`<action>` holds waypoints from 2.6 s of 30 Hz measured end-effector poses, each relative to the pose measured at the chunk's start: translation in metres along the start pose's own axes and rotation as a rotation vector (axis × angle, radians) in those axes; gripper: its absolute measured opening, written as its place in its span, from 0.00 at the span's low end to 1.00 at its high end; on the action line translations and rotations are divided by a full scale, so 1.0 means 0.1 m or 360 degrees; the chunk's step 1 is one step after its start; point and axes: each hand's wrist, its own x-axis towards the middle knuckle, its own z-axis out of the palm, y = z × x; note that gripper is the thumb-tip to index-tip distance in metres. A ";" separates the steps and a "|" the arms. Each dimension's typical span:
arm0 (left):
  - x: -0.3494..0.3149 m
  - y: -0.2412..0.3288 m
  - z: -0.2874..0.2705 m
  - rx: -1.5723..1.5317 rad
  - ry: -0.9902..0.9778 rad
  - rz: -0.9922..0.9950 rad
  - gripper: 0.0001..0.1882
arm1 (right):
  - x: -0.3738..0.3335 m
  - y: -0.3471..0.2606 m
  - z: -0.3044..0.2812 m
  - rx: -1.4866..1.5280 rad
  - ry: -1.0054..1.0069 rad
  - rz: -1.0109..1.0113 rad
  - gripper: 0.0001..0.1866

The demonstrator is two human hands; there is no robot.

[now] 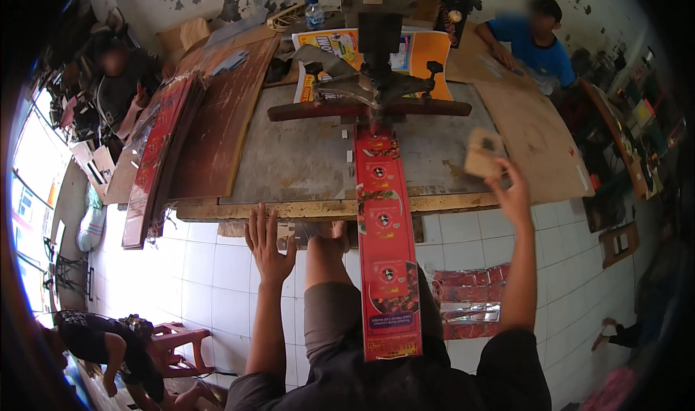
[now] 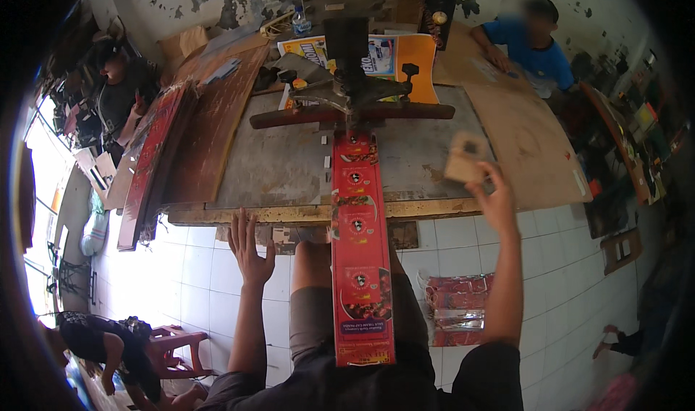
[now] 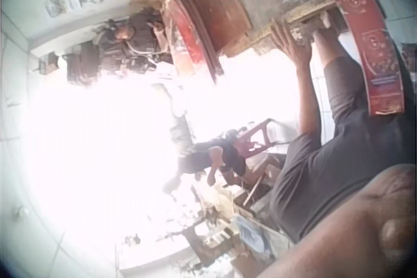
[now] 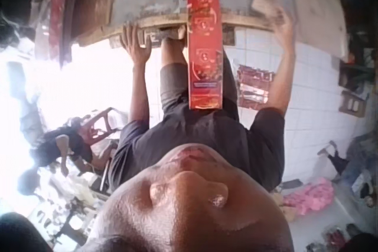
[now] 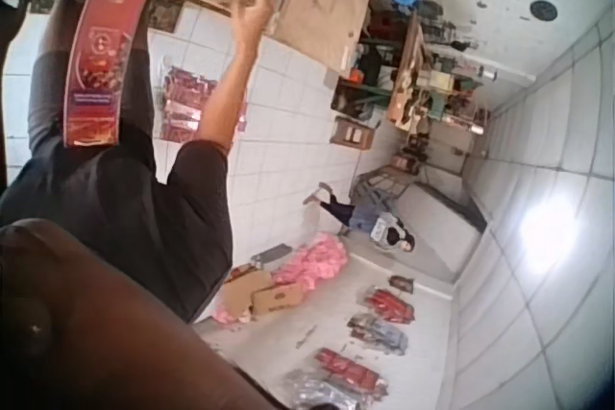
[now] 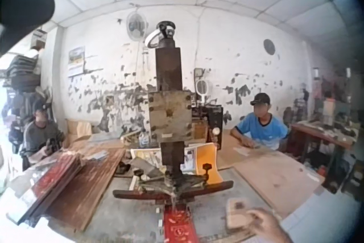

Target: The person prepares long red packaging strips by aligning them on a wooden jig and applying a small wooden block by hand.

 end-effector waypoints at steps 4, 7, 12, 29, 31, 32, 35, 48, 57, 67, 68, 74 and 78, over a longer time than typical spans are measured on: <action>-0.11 -0.16 0.26 0.0038 0.0097 0.0063 0.43 | 0.54 0.97 -0.41 -0.0500 0.0375 -0.0024 0.28; -0.06 -0.11 0.52 0.0002 0.0306 0.0059 0.44 | 0.94 1.79 -0.58 -0.0441 0.0463 0.0099 0.25; -0.06 -0.13 0.70 0.0075 0.0436 0.0031 0.44 | 1.37 2.05 -0.46 -0.1107 0.0577 0.0276 0.23; -0.06 -0.27 1.03 0.0194 0.0583 -0.0019 0.52 | 1.47 1.91 -0.42 -0.0991 0.0613 0.0608 0.30; -0.10 -0.29 1.01 0.0212 0.0543 -0.0037 0.50 | 1.48 1.89 -0.43 -0.0999 0.0626 0.0621 0.30; -0.11 -0.31 1.00 0.0225 0.0530 -0.0044 0.48 | 1.47 1.89 -0.43 -0.0955 0.0632 0.0618 0.29; -0.13 -0.34 0.99 0.0242 0.0530 -0.0036 0.48 | 1.45 1.93 -0.41 -0.0862 0.0675 0.0580 0.29; -0.09 -0.36 1.08 0.0255 0.0583 -0.0006 0.50 | 1.42 1.78 -0.40 -0.0836 0.0707 0.0584 0.23; -0.13 -0.44 1.14 0.0282 0.0610 0.0004 0.50 | 1.48 1.85 -0.35 -0.0831 0.0495 0.0582 0.26; -0.09 -0.42 1.16 0.0251 0.0615 0.0021 0.51 | 1.47 1.96 -0.41 -0.0808 0.0533 0.0481 0.17; -0.11 -0.43 1.16 0.0253 0.0628 0.0028 0.52 | 1.48 1.95 -0.40 -0.0792 0.0551 0.0498 0.16; -0.13 -0.41 1.12 0.0235 0.0584 -0.0016 0.52 | 1.44 1.82 -0.39 -0.0761 0.0541 0.0530 0.16; -0.13 -0.40 1.13 0.0253 0.0548 -0.0030 0.51 | 1.45 1.84 -0.42 -0.0721 0.0543 0.0557 0.16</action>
